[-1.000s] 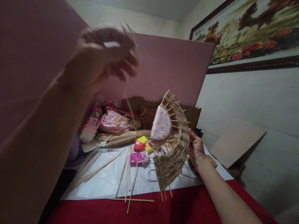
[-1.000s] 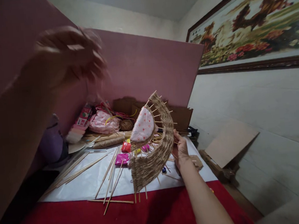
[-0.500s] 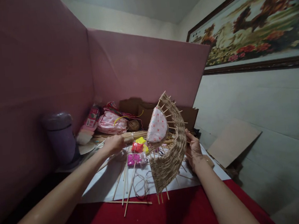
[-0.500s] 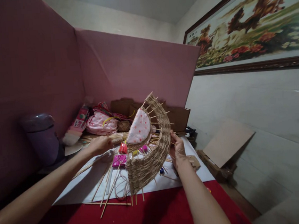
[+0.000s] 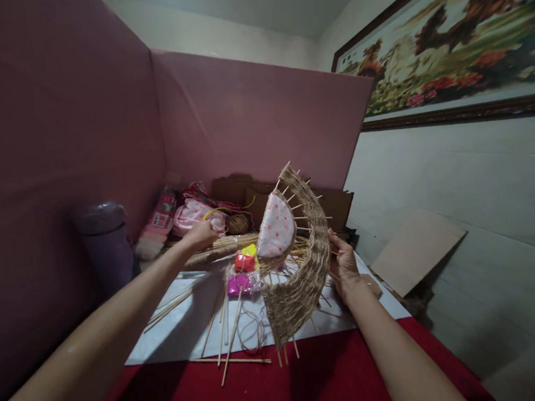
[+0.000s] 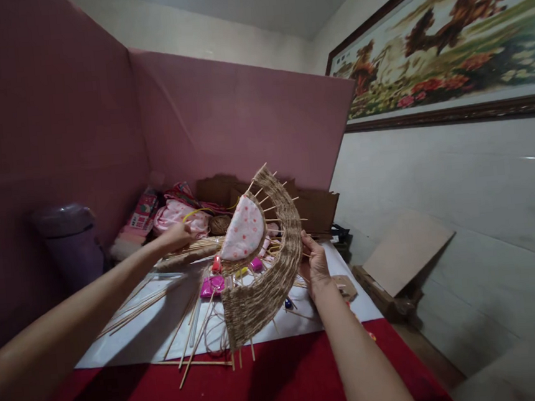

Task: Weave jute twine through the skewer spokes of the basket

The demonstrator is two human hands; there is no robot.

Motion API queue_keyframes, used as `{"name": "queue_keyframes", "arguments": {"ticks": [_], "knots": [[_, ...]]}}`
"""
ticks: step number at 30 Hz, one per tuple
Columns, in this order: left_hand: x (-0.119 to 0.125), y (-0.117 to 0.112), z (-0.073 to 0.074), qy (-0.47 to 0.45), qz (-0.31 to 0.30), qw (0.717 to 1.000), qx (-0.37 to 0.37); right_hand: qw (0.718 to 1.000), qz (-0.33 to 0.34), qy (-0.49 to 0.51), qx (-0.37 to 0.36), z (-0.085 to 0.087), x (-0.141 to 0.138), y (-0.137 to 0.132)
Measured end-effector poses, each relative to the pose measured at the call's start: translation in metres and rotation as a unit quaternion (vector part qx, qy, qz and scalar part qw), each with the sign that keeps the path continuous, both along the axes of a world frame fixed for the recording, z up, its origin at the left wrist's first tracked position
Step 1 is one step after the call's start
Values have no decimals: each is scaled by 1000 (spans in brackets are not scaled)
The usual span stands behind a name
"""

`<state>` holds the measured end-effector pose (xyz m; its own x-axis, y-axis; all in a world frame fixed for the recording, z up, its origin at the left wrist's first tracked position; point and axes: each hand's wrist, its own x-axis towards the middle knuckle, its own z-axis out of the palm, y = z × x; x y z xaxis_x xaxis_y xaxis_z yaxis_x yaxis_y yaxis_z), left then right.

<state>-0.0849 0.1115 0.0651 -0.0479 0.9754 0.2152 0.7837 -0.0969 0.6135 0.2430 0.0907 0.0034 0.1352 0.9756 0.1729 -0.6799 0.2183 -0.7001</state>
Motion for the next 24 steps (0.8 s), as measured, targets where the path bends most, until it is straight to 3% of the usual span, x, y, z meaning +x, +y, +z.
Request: {"name": "queue_keyframes", "arguments": {"ticks": [4,8,10,12,14,17,20,22,24], "knots": [[3,-1,66,-146,34,985,87,1000,5,-13,10,0,0,0],[6,-13,137,-260,29,940,218,1000,8,-14,11,0,-1,-1],[8,-24,163,-290,14,917,274,1000,7,0,8,0,-1,-1],[10,-38,179,-331,-31,881,337,1000,6,6,4,0,-2,-2],[14,-55,185,-336,-99,867,353,1000,5,2,2,0,-3,-2],[21,-84,175,-285,-187,887,312,1000,-3,0,4,0,-3,-3],[26,-105,150,-245,-253,911,213,1000,-6,4,6,2,-4,-4],[25,-108,128,-196,-288,932,96,1000,1,7,5,2,-5,-5],[20,-100,102,-102,-283,953,-31,1000,7,9,4,3,-5,-6]]}}
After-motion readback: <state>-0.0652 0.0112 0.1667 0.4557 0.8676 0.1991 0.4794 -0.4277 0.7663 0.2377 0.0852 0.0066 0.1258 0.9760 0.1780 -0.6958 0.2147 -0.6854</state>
